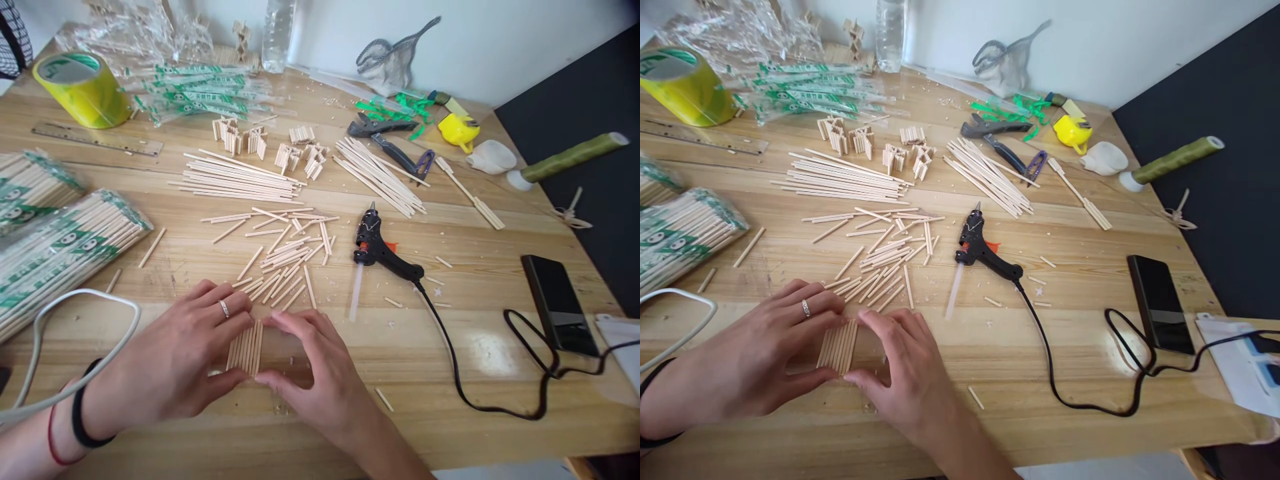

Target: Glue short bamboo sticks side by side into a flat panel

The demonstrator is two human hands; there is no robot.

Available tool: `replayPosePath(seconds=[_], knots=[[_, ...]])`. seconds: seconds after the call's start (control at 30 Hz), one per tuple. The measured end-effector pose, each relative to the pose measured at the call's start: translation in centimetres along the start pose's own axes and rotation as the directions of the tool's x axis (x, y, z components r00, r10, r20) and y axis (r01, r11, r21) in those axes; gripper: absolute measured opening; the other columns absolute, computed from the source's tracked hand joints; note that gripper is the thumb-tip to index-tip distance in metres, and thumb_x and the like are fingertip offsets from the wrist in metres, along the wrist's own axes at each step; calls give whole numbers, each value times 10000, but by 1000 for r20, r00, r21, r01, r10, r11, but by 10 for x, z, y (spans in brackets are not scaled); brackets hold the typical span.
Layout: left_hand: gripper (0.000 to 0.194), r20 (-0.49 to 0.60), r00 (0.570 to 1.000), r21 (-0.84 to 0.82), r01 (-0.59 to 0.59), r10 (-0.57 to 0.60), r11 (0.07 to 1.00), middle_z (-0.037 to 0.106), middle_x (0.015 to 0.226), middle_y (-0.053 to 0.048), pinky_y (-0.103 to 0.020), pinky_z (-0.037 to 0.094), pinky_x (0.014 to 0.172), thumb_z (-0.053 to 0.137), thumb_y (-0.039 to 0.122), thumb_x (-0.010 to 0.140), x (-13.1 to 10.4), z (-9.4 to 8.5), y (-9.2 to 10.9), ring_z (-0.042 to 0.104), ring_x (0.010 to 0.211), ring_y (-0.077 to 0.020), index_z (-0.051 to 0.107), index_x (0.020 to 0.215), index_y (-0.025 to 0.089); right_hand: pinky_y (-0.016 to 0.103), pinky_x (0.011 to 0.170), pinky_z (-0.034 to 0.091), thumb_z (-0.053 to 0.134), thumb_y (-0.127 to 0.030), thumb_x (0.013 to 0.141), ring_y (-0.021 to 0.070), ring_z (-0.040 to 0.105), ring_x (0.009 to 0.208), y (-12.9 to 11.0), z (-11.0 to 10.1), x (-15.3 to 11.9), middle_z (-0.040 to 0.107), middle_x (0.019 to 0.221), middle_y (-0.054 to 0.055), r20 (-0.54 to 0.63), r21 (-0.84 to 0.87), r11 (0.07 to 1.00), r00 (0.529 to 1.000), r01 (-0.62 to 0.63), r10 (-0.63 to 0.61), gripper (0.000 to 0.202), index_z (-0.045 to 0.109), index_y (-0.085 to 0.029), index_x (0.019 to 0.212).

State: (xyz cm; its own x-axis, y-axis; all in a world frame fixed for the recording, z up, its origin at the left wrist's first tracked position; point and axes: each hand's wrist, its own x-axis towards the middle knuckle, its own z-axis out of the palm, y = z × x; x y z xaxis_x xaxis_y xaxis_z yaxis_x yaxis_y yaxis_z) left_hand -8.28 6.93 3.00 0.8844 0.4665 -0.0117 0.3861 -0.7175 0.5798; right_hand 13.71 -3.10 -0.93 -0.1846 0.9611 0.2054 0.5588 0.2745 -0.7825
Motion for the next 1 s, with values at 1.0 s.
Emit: replayPosePath(seconds=[1.0], knots=[[429, -37, 995, 82, -93, 97, 992, 685, 1122, -95, -443, 444, 927, 817, 462, 883, 3, 3, -12, 641, 1009, -297, 641, 1151, 178, 488, 911, 578, 936, -140, 757, 293, 664, 1012, 1, -1, 3, 731, 1194, 83, 18, -31, 999, 999, -35, 36, 897, 442, -289, 1491]])
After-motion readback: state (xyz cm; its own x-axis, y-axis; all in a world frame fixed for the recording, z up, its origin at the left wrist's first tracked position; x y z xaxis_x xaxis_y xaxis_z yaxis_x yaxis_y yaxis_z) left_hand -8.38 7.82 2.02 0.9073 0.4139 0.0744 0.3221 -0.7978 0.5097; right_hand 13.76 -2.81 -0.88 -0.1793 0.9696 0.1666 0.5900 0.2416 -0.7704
